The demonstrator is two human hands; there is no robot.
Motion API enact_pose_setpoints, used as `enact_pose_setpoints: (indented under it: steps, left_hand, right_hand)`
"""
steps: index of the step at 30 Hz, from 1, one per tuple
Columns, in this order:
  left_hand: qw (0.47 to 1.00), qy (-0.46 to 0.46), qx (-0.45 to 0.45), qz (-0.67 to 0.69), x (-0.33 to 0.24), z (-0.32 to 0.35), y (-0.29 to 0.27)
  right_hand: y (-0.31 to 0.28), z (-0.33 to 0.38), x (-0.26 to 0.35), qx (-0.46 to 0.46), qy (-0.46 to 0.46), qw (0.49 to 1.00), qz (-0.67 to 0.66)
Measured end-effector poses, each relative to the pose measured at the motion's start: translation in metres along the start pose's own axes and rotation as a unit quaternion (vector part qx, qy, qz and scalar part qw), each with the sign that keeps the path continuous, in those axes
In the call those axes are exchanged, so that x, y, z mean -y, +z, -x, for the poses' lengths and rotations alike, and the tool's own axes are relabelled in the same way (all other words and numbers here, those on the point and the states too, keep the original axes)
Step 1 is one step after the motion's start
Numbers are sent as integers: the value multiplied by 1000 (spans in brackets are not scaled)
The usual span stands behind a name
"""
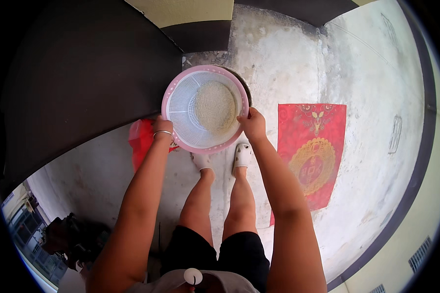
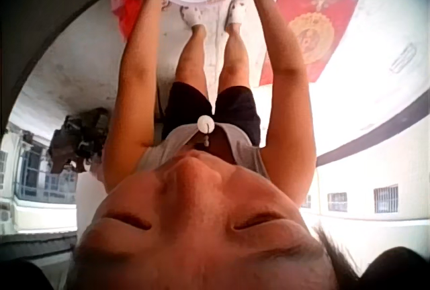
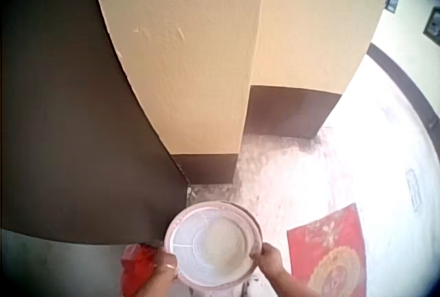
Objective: The person mops a tiled floor with a mop and bucket, then pours rice from a red bag into a pink colander. They rinse the rice by hand, shake the colander to drain water, and later sweep the floor with a broom and dustpan.
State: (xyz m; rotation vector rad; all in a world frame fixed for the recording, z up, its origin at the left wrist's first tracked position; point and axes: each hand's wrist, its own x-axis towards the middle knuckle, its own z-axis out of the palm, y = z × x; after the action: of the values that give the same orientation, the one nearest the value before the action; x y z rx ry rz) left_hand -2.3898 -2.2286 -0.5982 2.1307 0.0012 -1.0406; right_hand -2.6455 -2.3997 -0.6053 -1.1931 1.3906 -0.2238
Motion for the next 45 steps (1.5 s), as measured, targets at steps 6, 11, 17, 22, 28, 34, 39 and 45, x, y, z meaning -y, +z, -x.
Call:
enact_pose_setpoints:
  steps: [6,11,17,22,28,34,39,45]
  left_hand:
    - [998,-58,-12,38,-1,-4,5]
    - [975,171,-34,-139,25,26,45]
    - [988,122,-81,-40,7,45,39]
    - [970,-92,-11,227,-1,26,13]
    - [989,19,-9,147,21,42,40]
    - [986,156,-59,9,4,73,68]
    - [924,-163,49,342,-31,53,20]
    - [940,-91,28,327,-29,62,47]
  right_hand:
    - [9,-3,27,-8,-32,999,-33]
    - [-24,-32,22,-64,87,970,-218]
    - [-24,-18,33,-32,38,981,-186]
    - [-10,6,34,22,-52,996,-69]
    - [-36,-12,55,-43,15,986,-158]
    - [-52,-27,55,-3,74,978,-193]
    - [-20,11,49,21,5,996,-92]
    - [-31,-14,48,-44,4,991,-123]
